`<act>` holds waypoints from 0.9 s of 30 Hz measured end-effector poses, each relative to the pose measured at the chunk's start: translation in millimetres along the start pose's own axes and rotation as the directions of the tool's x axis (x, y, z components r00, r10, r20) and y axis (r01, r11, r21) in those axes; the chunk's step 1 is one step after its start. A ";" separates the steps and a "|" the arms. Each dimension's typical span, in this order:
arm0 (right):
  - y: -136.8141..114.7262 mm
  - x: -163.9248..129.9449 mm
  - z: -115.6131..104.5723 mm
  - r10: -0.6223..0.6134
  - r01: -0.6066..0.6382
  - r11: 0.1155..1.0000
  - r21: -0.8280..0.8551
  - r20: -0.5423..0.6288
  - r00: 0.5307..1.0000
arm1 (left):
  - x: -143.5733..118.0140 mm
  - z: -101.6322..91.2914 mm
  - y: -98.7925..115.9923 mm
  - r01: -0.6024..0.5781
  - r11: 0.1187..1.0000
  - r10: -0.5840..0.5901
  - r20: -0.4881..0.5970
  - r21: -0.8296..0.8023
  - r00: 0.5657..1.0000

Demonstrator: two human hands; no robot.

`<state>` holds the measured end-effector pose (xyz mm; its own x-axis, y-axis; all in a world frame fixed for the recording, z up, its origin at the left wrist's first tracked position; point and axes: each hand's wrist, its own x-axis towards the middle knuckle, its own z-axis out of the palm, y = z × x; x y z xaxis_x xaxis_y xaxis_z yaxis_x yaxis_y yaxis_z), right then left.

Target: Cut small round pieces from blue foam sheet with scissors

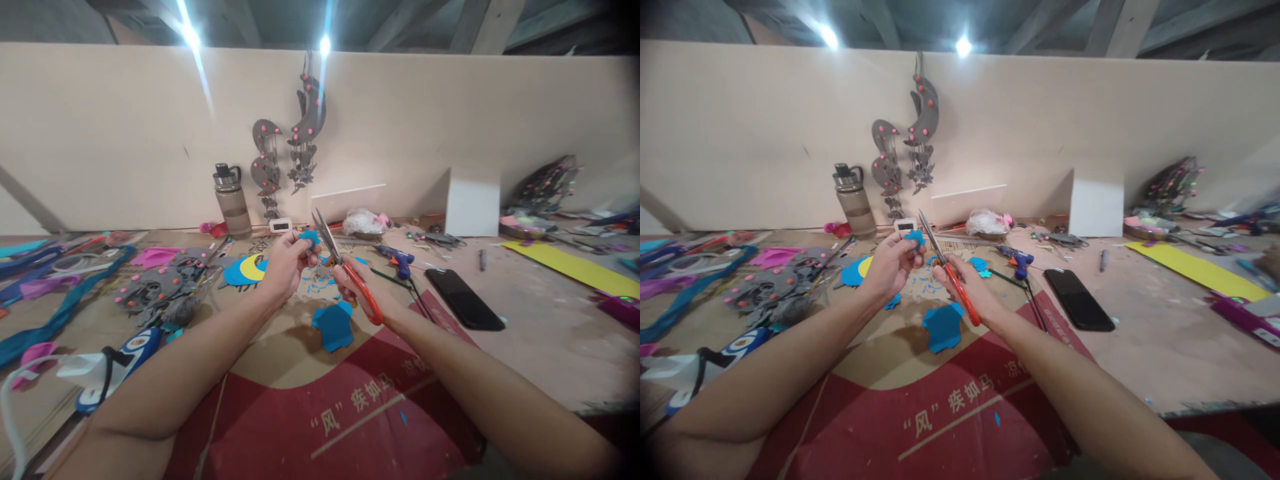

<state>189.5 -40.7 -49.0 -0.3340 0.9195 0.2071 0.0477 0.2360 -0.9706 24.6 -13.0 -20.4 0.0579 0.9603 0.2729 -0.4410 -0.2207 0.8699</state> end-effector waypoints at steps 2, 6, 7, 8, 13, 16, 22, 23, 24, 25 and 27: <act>0.1 0.3 -1.4 -0.001 0.001 1.000 0.001 0.033 0.999 | 0.3 0.3 1.1 -0.004 1.000 0.004 -0.001 0.006 1.000; -1.0 -0.1 -3.7 -0.001 -0.002 0.999 0.032 0.074 0.997 | 0.4 0.5 3.3 0.011 0.999 -0.011 0.014 0.033 1.000; -1.3 -0.3 -4.3 0.000 -0.004 0.999 0.041 0.082 0.997 | 0.2 0.5 3.8 0.016 0.999 -0.016 0.021 0.040 1.000; -1.6 -0.4 -5.0 0.002 -0.006 0.999 0.047 0.095 0.996 | 0.1 0.4 4.1 0.019 0.999 -0.020 0.026 0.047 0.999; -0.8 0.4 -7.8 0.019 -0.028 0.998 0.061 0.151 0.988 | -0.5 0.2 5.0 0.022 0.996 -0.025 0.029 0.084 0.999; -0.5 0.9 -8.8 0.023 -0.029 0.999 0.038 0.148 0.989 | -0.1 0.3 5.1 0.028 0.994 -0.031 0.025 0.104 0.999; -3.1 0.1 -9.6 0.017 -0.018 1.000 0.001 0.148 0.989 | 0.4 0.6 6.2 0.031 0.994 -0.035 0.032 0.105 0.999; -3.3 0.0 -9.5 0.015 -0.016 1.000 0.004 0.148 0.989 | 0.2 0.7 6.5 0.032 0.994 -0.036 0.034 0.106 0.999; -3.4 0.0 -9.4 0.014 -0.015 1.000 0.006 0.145 0.989 | 0.0 0.8 6.7 0.033 0.994 -0.037 0.034 0.108 0.999; -3.3 0.0 -9.3 0.016 -0.017 1.000 0.006 0.143 0.990 | -0.2 0.9 7.0 0.034 0.993 -0.038 0.035 0.111 0.999; -3.2 0.1 -8.9 0.028 -0.029 1.000 0.004 0.142 0.989 | -0.5 1.2 7.3 0.039 0.992 -0.043 0.034 0.118 0.999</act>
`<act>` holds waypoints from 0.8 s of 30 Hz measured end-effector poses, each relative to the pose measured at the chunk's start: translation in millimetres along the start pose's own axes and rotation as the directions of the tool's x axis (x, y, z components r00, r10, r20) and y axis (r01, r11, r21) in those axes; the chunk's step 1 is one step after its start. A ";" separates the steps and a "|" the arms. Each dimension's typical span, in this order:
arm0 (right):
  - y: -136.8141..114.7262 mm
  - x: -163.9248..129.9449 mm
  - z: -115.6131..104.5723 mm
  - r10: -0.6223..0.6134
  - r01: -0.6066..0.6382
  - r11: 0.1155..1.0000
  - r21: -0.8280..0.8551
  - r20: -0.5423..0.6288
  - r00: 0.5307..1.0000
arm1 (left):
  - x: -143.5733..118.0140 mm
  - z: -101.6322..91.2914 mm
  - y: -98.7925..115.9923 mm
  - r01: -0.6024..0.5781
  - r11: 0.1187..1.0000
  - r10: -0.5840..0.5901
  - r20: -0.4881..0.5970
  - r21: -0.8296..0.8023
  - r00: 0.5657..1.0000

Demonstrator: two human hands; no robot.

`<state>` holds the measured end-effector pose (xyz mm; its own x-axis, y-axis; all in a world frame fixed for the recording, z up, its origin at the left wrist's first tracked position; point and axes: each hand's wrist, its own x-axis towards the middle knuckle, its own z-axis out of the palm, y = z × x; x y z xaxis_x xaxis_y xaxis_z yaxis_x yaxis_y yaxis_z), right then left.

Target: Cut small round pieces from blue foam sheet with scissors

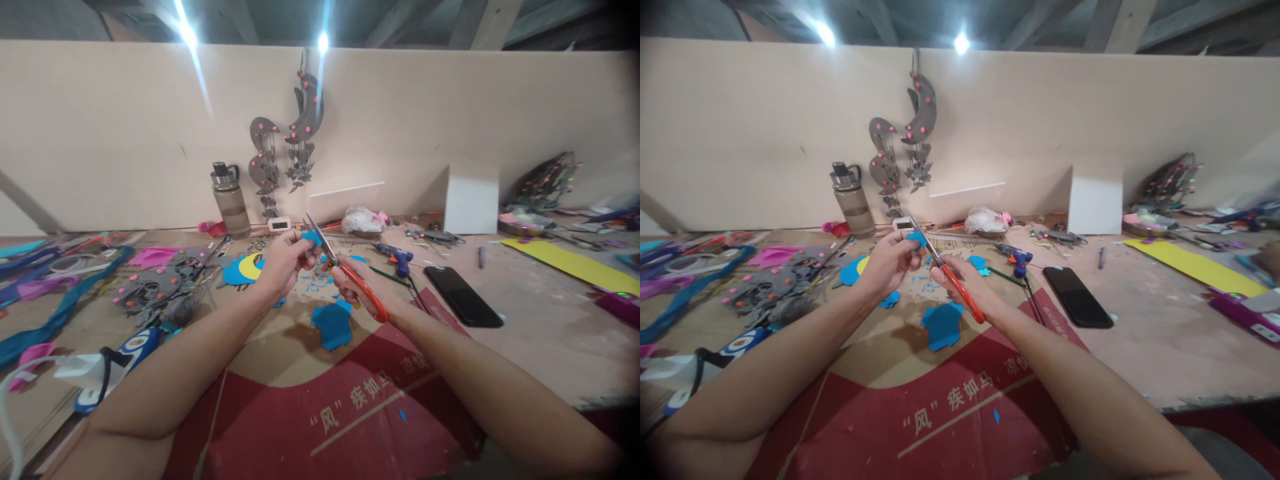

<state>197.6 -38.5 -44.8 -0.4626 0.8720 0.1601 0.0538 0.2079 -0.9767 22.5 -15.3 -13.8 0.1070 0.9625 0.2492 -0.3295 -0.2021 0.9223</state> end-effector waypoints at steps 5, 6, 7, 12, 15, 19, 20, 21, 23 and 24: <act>-0.2 -0.1 0.4 -0.011 0.011 1.000 0.002 -0.002 1.000 | -0.8 0.7 0.4 0.019 1.000 -0.019 -0.004 0.000 1.000; -0.5 -0.3 0.5 -0.013 0.013 1.000 0.002 -0.006 1.000 | -0.9 0.9 0.6 0.022 1.000 -0.022 -0.002 -0.004 1.000; -0.9 -0.7 0.5 -0.011 0.011 1.000 0.001 -0.007 1.000 | -1.0 1.1 0.8 0.023 1.000 -0.023 0.000 -0.009 1.000; -4.0 -2.2 1.7 -0.017 0.017 1.000 0.009 0.010 1.000 | -0.9 1.8 2.2 0.032 0.999 -0.032 -0.008 -0.035 0.999; -4.0 -2.1 2.2 -0.020 0.019 1.000 0.021 0.023 1.000 | -0.5 2.0 2.9 0.035 0.999 -0.036 -0.015 -0.034 0.999; -1.4 -1.2 1.4 -0.025 0.025 1.000 0.015 0.039 0.999 | -0.2 1.9 2.8 0.040 0.999 -0.040 -0.017 -0.038 0.999; -0.7 -1.0 1.1 -0.027 0.027 1.000 0.008 0.044 0.999 | -0.1 1.7 2.5 0.038 0.998 -0.038 -0.018 -0.040 0.999; -0.1 -0.7 0.8 -0.030 0.030 1.000 0.001 0.046 0.998 | -0.1 1.6 2.2 0.034 0.999 -0.035 -0.018 -0.041 0.999; 0.6 -0.4 0.4 -0.030 0.031 1.000 -0.007 0.048 0.998 | -0.1 1.4 1.6 0.030 0.999 -0.030 -0.020 -0.040 0.999; 0.8 -0.3 0.4 -0.030 0.030 1.000 -0.002 0.050 0.998 | -0.1 1.4 1.3 0.029 0.999 -0.030 -0.021 -0.039 0.999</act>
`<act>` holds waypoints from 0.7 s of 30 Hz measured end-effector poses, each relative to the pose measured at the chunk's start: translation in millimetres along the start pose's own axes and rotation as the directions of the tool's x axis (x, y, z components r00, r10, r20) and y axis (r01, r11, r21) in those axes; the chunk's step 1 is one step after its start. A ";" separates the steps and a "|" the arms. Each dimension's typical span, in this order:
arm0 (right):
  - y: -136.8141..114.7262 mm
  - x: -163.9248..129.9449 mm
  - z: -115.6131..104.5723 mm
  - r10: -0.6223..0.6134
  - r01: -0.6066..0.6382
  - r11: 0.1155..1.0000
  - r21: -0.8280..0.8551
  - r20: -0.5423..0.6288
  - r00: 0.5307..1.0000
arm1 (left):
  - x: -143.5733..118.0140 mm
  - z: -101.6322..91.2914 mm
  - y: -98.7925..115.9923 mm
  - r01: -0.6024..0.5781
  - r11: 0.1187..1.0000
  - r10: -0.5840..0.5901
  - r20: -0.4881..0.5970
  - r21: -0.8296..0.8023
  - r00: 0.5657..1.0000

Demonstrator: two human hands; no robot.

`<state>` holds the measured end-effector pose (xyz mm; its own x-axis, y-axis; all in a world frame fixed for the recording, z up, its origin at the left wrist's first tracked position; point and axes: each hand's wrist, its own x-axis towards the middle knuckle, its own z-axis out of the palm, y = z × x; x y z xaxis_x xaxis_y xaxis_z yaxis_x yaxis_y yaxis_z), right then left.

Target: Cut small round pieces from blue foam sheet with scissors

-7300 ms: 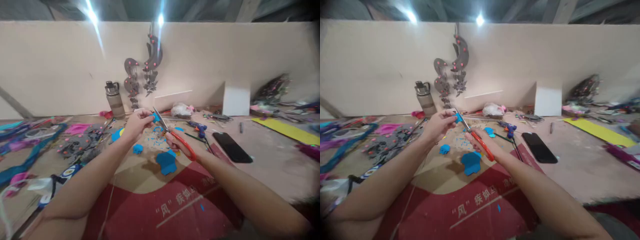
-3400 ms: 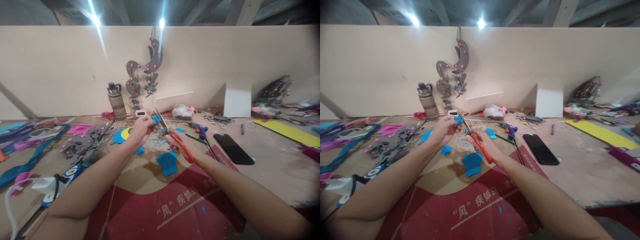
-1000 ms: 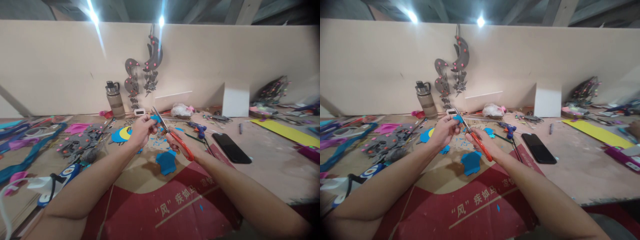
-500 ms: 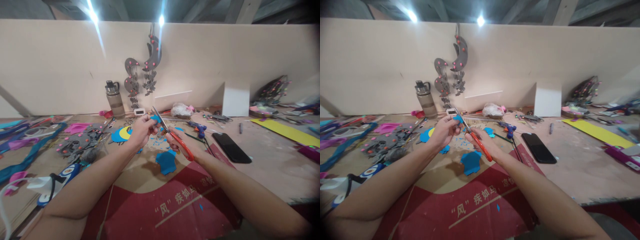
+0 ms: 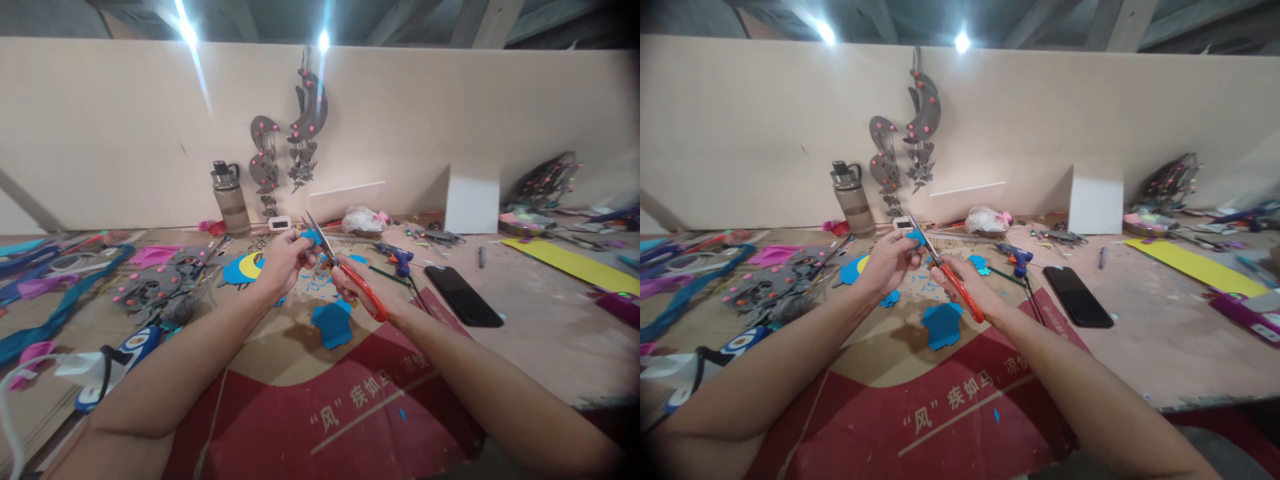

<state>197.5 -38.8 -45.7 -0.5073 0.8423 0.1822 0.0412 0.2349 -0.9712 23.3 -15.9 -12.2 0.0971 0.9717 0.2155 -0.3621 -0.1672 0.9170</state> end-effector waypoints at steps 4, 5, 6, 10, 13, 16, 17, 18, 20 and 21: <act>0.6 0.2 0.2 0.006 -0.006 0.999 0.051 0.000 1.000 | -0.5 0.6 -0.4 0.006 1.000 -0.006 0.000 0.001 1.000; 1.0 0.1 0.2 0.010 -0.010 0.998 0.055 -0.001 1.000 | -0.7 0.9 -0.3 0.007 1.000 -0.007 0.001 0.001 1.000; 1.3 0.0 0.2 0.015 -0.015 0.998 0.054 -0.004 1.000 | -0.9 1.1 -0.2 0.007 1.000 -0.007 0.002 0.002 1.000; 2.4 -0.8 0.0 0.021 -0.020 0.999 0.037 -0.021 1.000 | -1.5 1.0 0.7 0.008 1.000 -0.008 0.012 0.011 1.000; 2.6 -1.2 -0.1 0.014 -0.014 1.000 0.026 -0.034 0.999 | -1.4 -0.7 1.3 0.021 0.998 -0.022 0.016 0.061 1.000; 3.3 -0.6 -0.3 0.016 -0.015 1.000 0.017 -0.047 0.999 | -0.7 -2.3 1.8 -0.030 0.991 0.035 -0.038 0.132 0.999; 3.7 -0.3 -0.3 0.018 -0.017 1.000 0.016 -0.050 0.999 | -0.5 -2.5 2.0 -0.062 0.988 0.071 -0.057 0.145 0.996; 4.0 -0.1 -0.2 0.020 -0.019 1.000 0.017 -0.050 0.999 | -0.3 -2.5 2.0 -0.091 0.985 0.102 -0.067 0.150 0.993; 4.1 0.0 0.4 0.019 -0.017 0.999 0.037 -0.049 0.999 | 0.0 -2.2 1.9 -0.120 0.983 0.130 -0.062 0.137 0.990; 3.8 -0.2 1.0 0.017 -0.014 0.998 0.055 -0.049 0.999 | 0.0 -2.0 1.7 -0.120 0.985 0.127 -0.054 0.122 0.990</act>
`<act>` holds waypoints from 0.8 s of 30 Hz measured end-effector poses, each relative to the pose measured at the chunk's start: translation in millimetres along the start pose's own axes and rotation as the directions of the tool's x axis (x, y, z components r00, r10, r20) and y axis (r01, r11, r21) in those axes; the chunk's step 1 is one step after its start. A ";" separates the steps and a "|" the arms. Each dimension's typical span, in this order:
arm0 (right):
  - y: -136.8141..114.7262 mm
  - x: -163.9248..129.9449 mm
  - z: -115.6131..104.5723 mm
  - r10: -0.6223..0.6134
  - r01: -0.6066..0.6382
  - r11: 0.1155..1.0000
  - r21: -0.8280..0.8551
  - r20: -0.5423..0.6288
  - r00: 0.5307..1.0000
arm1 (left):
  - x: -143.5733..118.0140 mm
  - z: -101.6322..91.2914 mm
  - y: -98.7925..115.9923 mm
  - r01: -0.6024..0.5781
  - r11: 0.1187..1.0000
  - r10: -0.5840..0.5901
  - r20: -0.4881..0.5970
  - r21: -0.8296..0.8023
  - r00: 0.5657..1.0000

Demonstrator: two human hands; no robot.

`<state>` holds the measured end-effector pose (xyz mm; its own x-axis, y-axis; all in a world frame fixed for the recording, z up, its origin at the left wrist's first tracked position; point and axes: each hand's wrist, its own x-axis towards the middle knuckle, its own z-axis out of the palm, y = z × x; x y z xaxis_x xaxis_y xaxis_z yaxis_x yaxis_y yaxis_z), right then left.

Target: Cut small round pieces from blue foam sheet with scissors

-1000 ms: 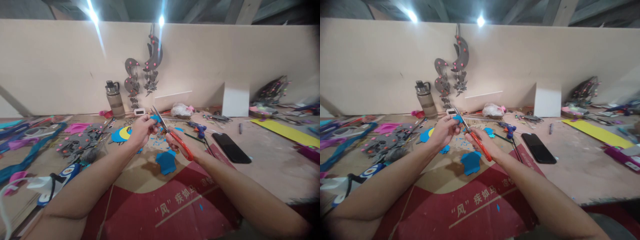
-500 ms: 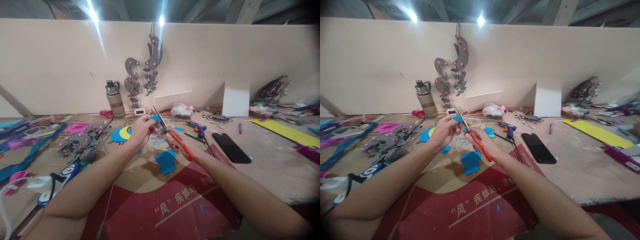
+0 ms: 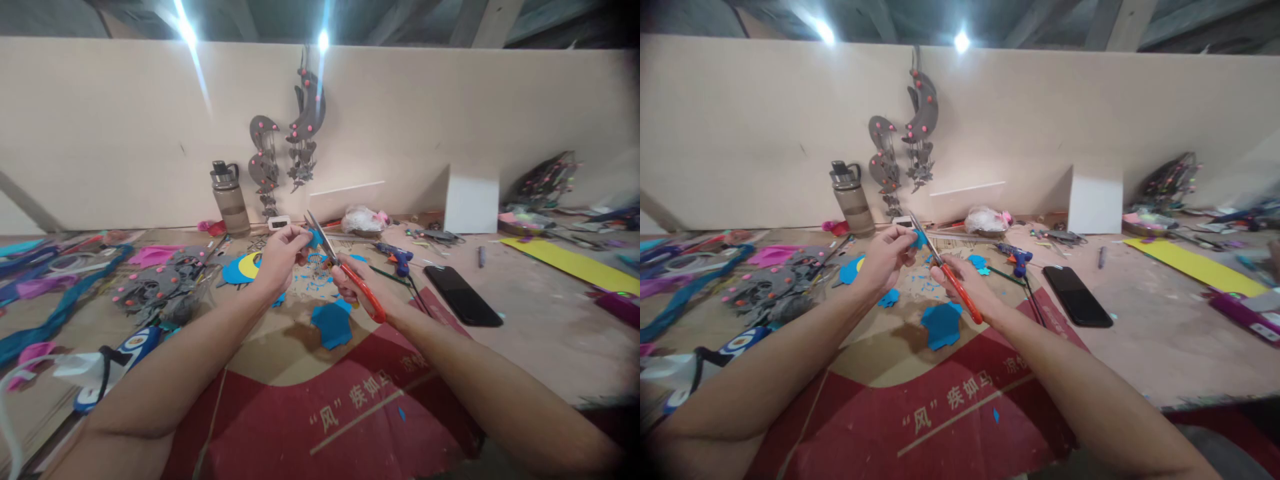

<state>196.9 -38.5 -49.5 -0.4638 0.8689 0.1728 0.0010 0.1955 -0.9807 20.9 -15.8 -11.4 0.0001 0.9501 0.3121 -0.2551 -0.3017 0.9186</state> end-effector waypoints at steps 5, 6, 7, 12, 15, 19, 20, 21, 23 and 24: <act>-4.3 -2.2 3.5 -0.007 0.007 0.994 0.112 -0.002 1.000 | -0.3 0.3 -1.9 0.036 0.999 -0.035 0.026 -0.038 0.999; -5.1 -2.5 4.0 -0.004 0.003 0.992 0.129 0.001 1.000 | -0.4 0.2 -2.2 0.041 0.999 -0.040 0.029 -0.031 0.999; -5.8 -2.7 4.3 0.001 -0.001 0.990 0.143 0.005 1.000 | -0.5 0.2 -2.3 0.046 0.999 -0.045 0.030 -0.025 0.999; -8.0 -2.9 5.2 0.013 -0.014 0.985 0.171 0.008 1.000 | -1.4 1.5 -0.5 0.068 0.997 -0.066 0.036 -0.041 0.997; -8.3 -3.1 5.9 0.022 -0.023 0.985 0.173 0.006 1.000 | -2.2 2.3 0.5 0.076 0.996 -0.073 0.045 -0.054 0.996; -7.9 -3.4 7.3 0.028 -0.026 0.987 0.162 -0.010 1.000 | -3.8 3.1 -0.4 0.093 0.994 -0.089 0.068 -0.061 0.994; -8.0 -3.5 7.7 0.027 -0.025 0.986 0.163 -0.014 1.000 | -4.2 3.2 -0.9 0.097 0.994 -0.093 0.071 -0.057 0.993; -8.3 -3.6 8.1 0.027 -0.023 0.986 0.165 -0.017 1.000 | -4.5 3.2 -1.4 0.100 0.994 -0.096 0.073 -0.052 0.993; -9.2 -3.9 8.8 0.028 -0.025 0.985 0.168 -0.018 0.999 | -4.8 3.1 -2.2 0.103 0.994 -0.099 0.075 -0.045 0.992; -9.6 -4.0 8.9 0.028 -0.025 0.985 0.168 -0.019 0.999 | -4.7 2.9 -2.4 0.104 0.994 -0.100 0.075 -0.044 0.992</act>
<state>190.8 -47.9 -41.6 -0.4465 0.8827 0.1465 -0.1364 0.0947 -0.9861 24.3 -19.8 -14.3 0.0986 0.9667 0.2360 -0.2957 -0.1980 0.9345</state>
